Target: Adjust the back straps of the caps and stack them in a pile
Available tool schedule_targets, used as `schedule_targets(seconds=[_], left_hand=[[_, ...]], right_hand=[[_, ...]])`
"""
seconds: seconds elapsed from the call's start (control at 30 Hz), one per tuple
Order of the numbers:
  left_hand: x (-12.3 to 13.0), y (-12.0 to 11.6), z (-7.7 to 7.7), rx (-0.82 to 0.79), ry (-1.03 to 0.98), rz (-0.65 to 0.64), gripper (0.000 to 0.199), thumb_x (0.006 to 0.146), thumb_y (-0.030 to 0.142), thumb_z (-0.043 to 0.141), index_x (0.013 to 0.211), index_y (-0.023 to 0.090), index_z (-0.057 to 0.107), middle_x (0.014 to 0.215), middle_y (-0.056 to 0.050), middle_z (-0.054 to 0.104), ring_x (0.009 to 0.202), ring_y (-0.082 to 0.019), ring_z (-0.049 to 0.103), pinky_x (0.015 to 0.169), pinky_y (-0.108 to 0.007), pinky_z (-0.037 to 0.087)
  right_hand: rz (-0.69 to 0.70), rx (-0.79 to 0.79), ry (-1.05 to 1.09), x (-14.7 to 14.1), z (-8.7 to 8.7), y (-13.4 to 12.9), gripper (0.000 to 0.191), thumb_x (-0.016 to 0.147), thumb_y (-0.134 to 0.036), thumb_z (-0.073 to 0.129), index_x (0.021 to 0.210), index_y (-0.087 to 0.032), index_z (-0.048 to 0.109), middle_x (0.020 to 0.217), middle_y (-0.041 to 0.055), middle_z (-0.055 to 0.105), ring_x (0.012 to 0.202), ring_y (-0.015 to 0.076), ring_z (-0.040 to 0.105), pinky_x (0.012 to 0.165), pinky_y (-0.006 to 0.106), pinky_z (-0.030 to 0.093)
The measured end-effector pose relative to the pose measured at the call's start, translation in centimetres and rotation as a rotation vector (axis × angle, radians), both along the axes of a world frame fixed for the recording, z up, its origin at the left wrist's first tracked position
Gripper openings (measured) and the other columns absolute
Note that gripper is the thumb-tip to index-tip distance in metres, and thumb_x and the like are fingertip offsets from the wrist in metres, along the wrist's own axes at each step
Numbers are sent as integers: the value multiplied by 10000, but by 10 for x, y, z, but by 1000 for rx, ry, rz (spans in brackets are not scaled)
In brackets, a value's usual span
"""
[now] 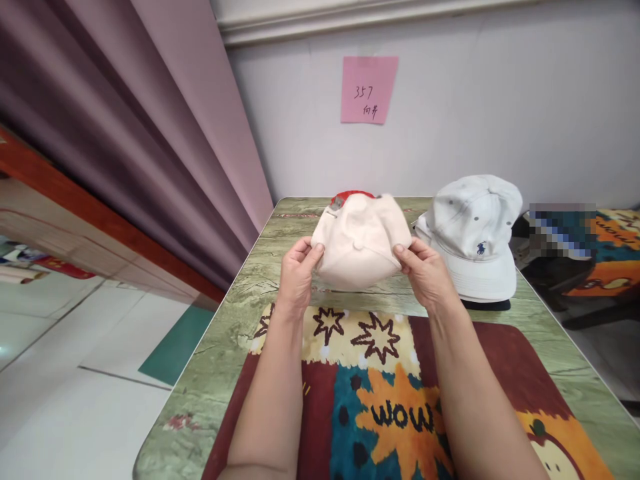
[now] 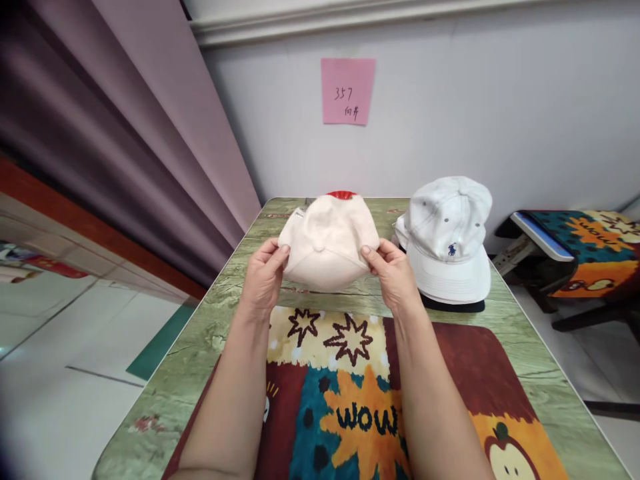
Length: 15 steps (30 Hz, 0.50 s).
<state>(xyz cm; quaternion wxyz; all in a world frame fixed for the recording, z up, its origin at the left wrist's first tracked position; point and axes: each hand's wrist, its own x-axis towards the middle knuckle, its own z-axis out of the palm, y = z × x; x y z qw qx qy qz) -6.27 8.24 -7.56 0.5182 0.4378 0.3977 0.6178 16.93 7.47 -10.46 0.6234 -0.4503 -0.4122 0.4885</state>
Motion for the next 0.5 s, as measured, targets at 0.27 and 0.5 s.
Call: schedule_targets(seconds=[0.27,0.5], left_hand=[[1,2,-12,49,296,-122,273,772,420,790,802,168,691,728,-1,617,656,-117,510,614,-224,400],[-2,5,-18,98,544,-231,280,842,421,698,747,165,634,694,20,561,635,-107,471,608,-224,375]], right_hand=[[151,11,-273,17,6,-8,282,746,-406,780,929,-208,698,946,52,730,883,207,653,773,315,517],[257,45,-775,30,6,-12,198,798,-289,692,981,-229,740,1123,69,739,1087,280,665,988,437,493]])
